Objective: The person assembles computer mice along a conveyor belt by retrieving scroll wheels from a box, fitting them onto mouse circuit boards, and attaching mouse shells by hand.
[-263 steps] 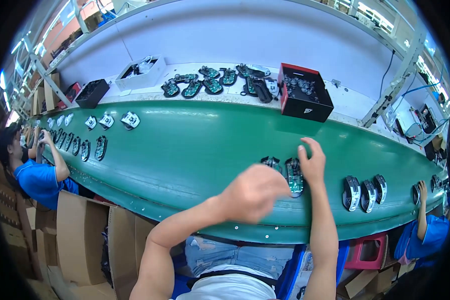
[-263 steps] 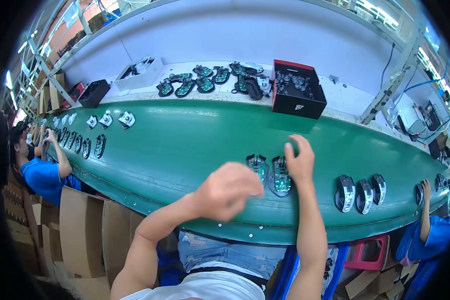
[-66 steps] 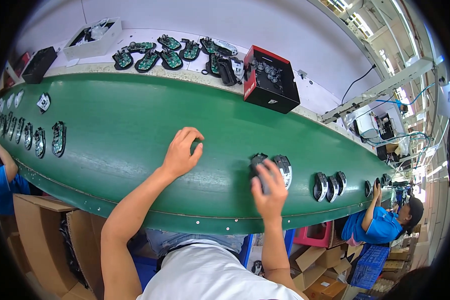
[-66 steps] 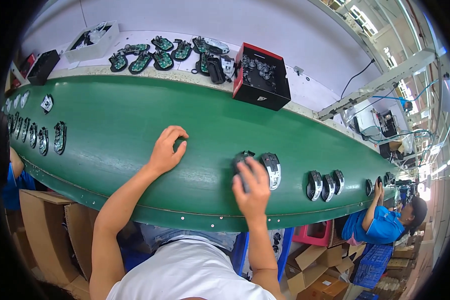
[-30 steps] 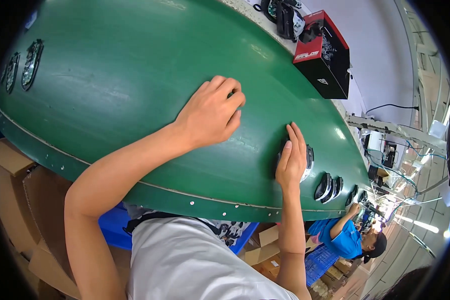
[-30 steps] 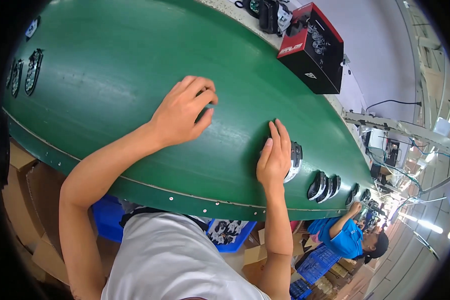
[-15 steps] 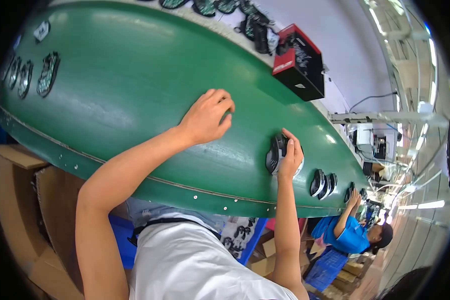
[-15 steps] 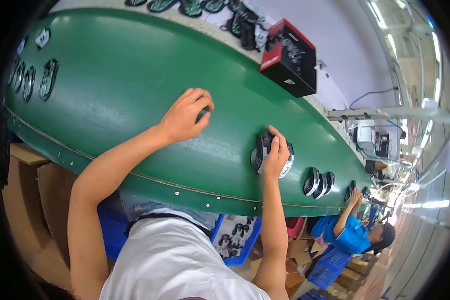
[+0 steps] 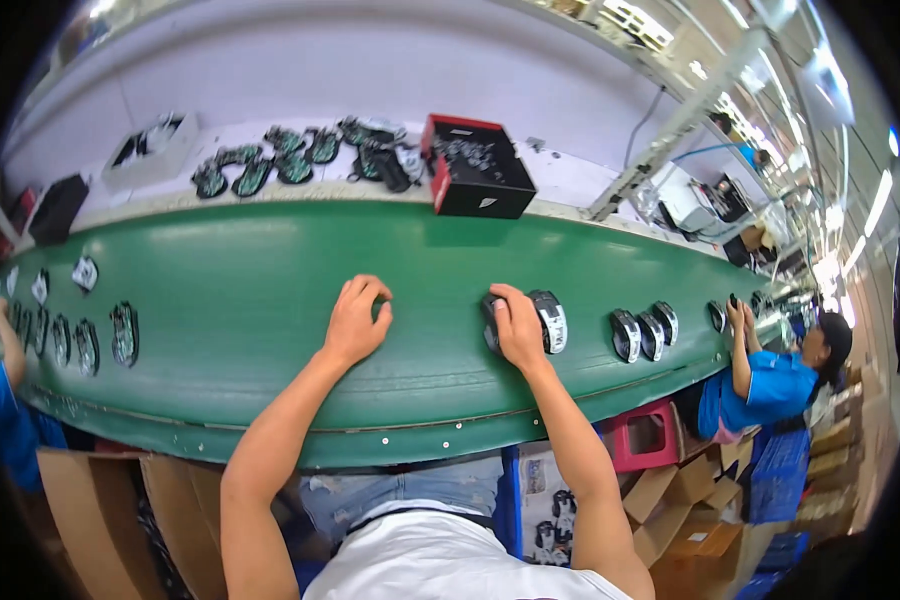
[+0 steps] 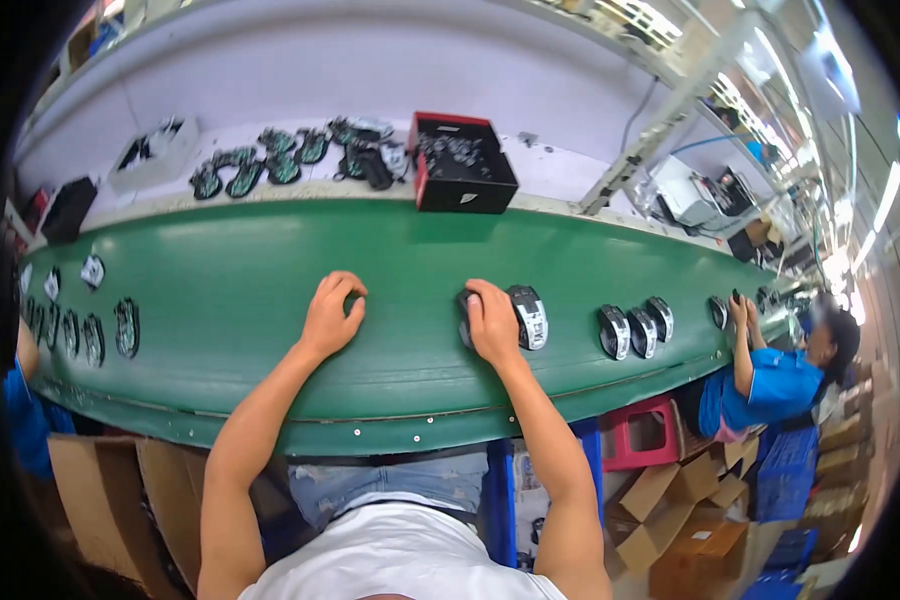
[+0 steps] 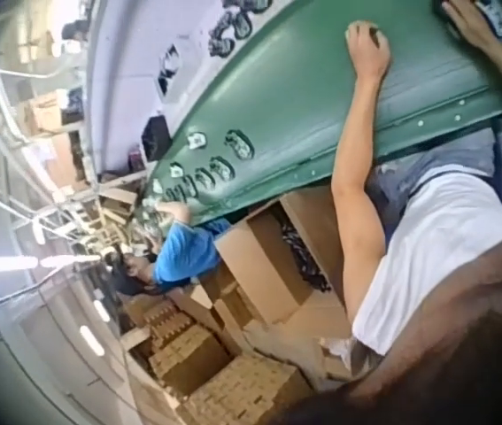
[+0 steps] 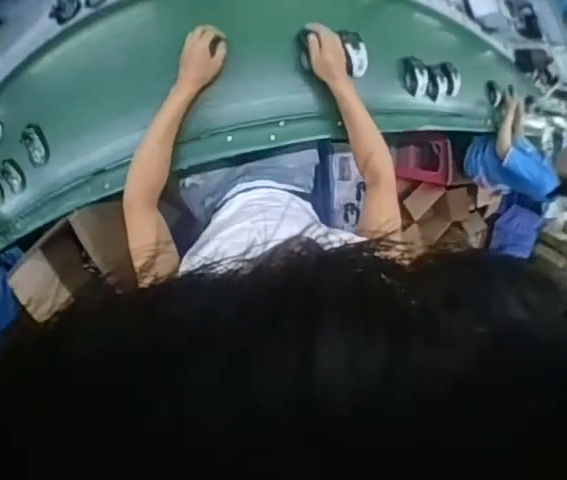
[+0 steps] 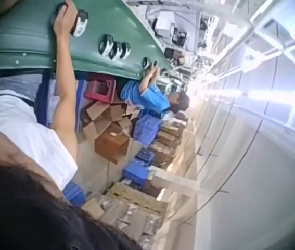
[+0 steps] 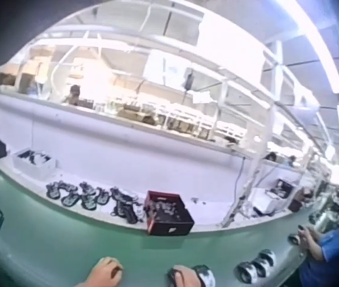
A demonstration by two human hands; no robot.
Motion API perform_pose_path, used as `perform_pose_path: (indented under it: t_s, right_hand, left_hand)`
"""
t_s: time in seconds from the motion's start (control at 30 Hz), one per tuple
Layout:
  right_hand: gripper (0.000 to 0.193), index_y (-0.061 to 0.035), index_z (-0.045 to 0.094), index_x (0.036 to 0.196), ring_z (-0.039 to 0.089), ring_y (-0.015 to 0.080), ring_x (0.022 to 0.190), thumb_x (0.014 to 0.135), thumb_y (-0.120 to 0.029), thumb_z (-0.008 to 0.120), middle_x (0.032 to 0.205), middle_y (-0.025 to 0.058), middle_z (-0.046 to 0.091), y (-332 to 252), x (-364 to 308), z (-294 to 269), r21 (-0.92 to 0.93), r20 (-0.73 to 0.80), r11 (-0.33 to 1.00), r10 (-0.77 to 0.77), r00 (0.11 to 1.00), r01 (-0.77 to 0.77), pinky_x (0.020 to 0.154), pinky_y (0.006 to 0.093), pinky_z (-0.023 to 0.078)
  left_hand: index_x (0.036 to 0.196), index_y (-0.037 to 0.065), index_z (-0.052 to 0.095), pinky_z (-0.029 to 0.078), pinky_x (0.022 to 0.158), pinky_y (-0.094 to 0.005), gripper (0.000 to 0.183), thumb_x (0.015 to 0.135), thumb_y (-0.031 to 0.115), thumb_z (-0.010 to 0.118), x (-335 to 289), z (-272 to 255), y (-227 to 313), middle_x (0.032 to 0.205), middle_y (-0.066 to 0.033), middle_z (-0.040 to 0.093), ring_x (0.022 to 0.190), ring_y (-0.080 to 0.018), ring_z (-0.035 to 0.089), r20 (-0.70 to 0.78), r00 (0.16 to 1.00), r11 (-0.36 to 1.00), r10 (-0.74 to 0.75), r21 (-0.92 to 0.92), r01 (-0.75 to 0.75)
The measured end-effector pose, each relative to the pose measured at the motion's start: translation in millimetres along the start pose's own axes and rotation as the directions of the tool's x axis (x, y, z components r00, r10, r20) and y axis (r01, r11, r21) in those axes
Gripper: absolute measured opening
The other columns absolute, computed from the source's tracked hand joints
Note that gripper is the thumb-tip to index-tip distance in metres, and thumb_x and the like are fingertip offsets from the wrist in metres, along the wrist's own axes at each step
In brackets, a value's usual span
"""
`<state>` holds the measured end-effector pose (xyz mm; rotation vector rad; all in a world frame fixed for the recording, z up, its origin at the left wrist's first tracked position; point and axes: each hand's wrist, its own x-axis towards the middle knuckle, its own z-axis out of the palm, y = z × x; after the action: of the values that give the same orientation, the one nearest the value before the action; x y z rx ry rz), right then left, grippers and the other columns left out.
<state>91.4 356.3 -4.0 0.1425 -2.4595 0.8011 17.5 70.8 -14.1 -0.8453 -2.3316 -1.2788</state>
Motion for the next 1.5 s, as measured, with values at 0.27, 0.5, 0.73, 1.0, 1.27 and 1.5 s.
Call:
perform_pose_path:
  t_s: [0.27, 0.5, 0.73, 1.0, 1.27, 1.5]
  right_hand:
    - [0.039, -0.0121, 0.066, 0.12, 0.05, 0.0349, 0.128, 0.086, -0.031, 0.07, 0.131, 0.0107, 0.059, -12.7, -19.8, -7.0, -0.147, 0.067, 0.983, -0.101, 0.993, 0.109, 0.108, 0.0492, 0.038]
    - [0.043, -0.0123, 0.065, 0.123, 0.046, 0.0449, 0.128, 0.091, -0.041, 0.063, 0.132, 0.0178, 0.057, 44.3, -12.8, -40.6, -0.495, -0.206, 0.836, 0.15, 0.967, -0.236, 0.109, 0.0577, 0.033]
    - [0.035, -0.0142, 0.065, 0.123, 0.059, 0.0361, 0.114, 0.093, -0.032, 0.062, 0.126, 0.0161, 0.061, 47.0, -32.6, -46.3, -0.37, -0.218, 0.87, 0.261, 0.94, -0.327, 0.093, 0.0478, 0.049]
    - [0.052, -0.0121, 0.06, 0.133, 0.045, 0.0425, 0.132, 0.087, -0.036, 0.069, 0.146, 0.0208, 0.045, -13.4, -22.5, -49.2, -0.298, -0.025, 0.953, -0.059, 0.998, 0.049, 0.109, 0.0532, 0.035]
    - [0.041, -0.0076, 0.063, 0.12, 0.052, 0.0367, 0.121, 0.08, -0.014, 0.064, 0.13, 0.0149, 0.057, -2.5, -34.9, -10.4, -0.371, -0.058, 0.929, -0.02, 0.998, -0.003, 0.104, 0.0498, 0.039]
    - [0.049, -0.0033, 0.058, 0.125, 0.039, 0.0438, 0.136, 0.078, -0.014, 0.067, 0.144, 0.0205, 0.045, -53.1, -22.6, -2.9, -0.216, 0.127, 0.948, -0.211, 0.969, 0.235, 0.112, 0.0538, 0.032]
  left_hand:
    - [0.095, 0.003, 0.062, 0.048, 0.091, -0.0422, 0.014, 0.08, 0.003, 0.063, -3.6, 1.2, 3.6, 0.105, -0.0141, 0.06, 0.104, -0.0336, 0.058, 0.062, 0.998, 1.0, 0.03, 0.001, -0.03]
    - [0.097, 0.002, 0.063, 0.046, 0.095, -0.0419, 0.016, 0.081, 0.004, 0.063, -4.1, 2.4, 9.6, 0.113, -0.0162, 0.06, 0.109, -0.0348, 0.057, 0.125, 0.992, 1.0, 0.013, 0.014, -0.015]
    - [0.098, 0.002, 0.063, 0.046, 0.097, -0.0422, 0.017, 0.081, 0.004, 0.065, -6.4, -4.0, 8.1, 0.116, -0.0166, 0.059, 0.111, -0.0352, 0.056, 0.138, 0.99, 0.999, -0.008, 0.036, 0.003]
    - [0.098, 0.004, 0.063, 0.046, 0.097, -0.0427, 0.018, 0.08, 0.007, 0.067, -7.9, 7.0, 8.1, 0.116, -0.015, 0.058, 0.113, -0.0351, 0.055, 0.129, 0.99, 0.999, 0.054, 0.001, -0.054]
    - [0.105, 0.006, 0.062, 0.044, 0.1, -0.0452, 0.025, 0.081, 0.013, 0.068, -11.7, -10.3, -5.8, 0.121, -0.0161, 0.057, 0.118, -0.0364, 0.053, 0.136, 0.989, 0.992, 0.05, 0.107, -0.065]
    - [0.114, 0.008, 0.061, 0.038, 0.107, -0.0514, 0.035, 0.084, 0.024, 0.068, -1.6, -43.8, -67.1, 0.13, -0.0181, 0.054, 0.13, -0.0393, 0.045, 0.035, 0.997, 0.925, -0.066, 0.377, 0.048]
